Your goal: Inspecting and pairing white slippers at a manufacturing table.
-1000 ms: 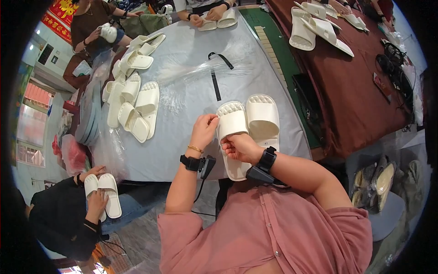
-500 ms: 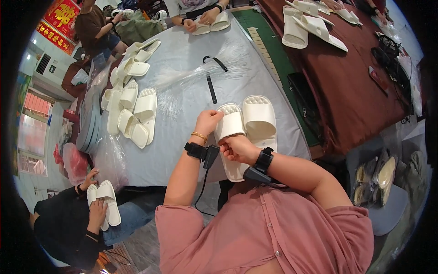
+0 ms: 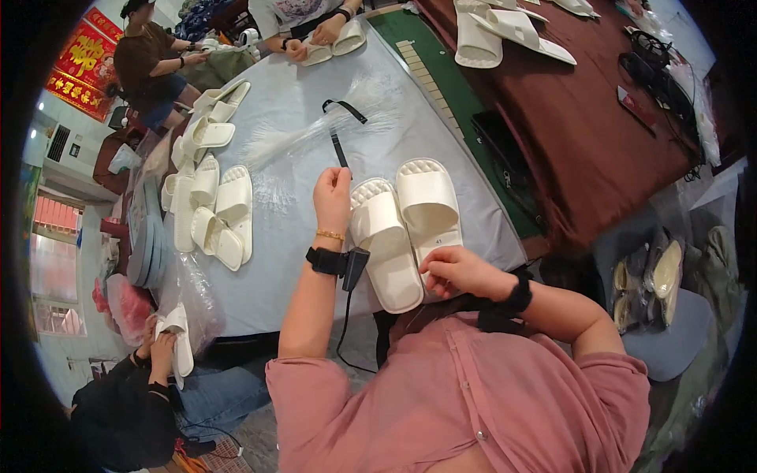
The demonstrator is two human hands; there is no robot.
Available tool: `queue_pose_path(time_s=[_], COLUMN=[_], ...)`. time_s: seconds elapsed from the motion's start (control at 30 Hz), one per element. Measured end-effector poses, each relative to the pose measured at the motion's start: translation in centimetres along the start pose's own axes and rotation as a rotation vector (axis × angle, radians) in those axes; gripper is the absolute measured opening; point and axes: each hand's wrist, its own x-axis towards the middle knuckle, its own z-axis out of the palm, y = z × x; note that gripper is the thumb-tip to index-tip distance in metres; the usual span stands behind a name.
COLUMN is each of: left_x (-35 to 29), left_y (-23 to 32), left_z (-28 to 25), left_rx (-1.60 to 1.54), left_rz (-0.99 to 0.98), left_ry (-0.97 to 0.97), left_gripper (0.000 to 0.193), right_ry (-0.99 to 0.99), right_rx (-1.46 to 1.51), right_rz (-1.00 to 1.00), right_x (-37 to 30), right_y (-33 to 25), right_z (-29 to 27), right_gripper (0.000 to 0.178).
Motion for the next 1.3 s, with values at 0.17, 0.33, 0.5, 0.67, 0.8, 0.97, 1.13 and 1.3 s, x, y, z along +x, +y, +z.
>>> queue_pose_path(time_s=[0.17,0.33,0.5,0.67,0.8,0.97,1.13,1.3], left_x=[-0.1,-0.9,-1.0,-1.2,-1.0,-1.1,-1.1,-1.0], left_y=[1.6,2.2,2.1,2.1,2.0,1.9,1.8,1.5], left_z=[4.1,6.7,6.7,6.7,6.8,6.7,6.8,6.9], left_rx=[0.093,0.194,0.190,0.217,0.220,0.198,0.207,0.202], left_rz=[0.092,0.146,0.082,0.097,0.122,0.094,0.118,0.108], left_ry=[-0.150,-0.281,-0.376,-0.357,-0.369,-0.384,-0.367,-0.372], left_gripper=[0.022,0.023,0.023,0.023,0.023,0.022,0.022,0.022], right_ry=[0.275,0.437,0.371,0.385,0.367,0.336,0.364,0.324], right_rx=[-0.537,-1.009,-1.233,-1.391,-1.359,-1.342,-1.303,-1.277], right_rz=[-0.280,-0.821,-0.897,-0.982,-1.001,-0.955,-0.921,-0.890], right_x=[-3.8,-3.9,-2.2,-2.0,-2.2,-1.6,-1.0,-1.9], right_y=[-1.3,-0.7,0.3,0.7,0.7,0.8,1.1,1.8], right_z=[-1.4,0.0,0.4,0.8,0.9,0.7,0.7,1.3], right_gripper=[0.017,0.010,0.011,0.013,0.014,0.013,0.009,0.008])
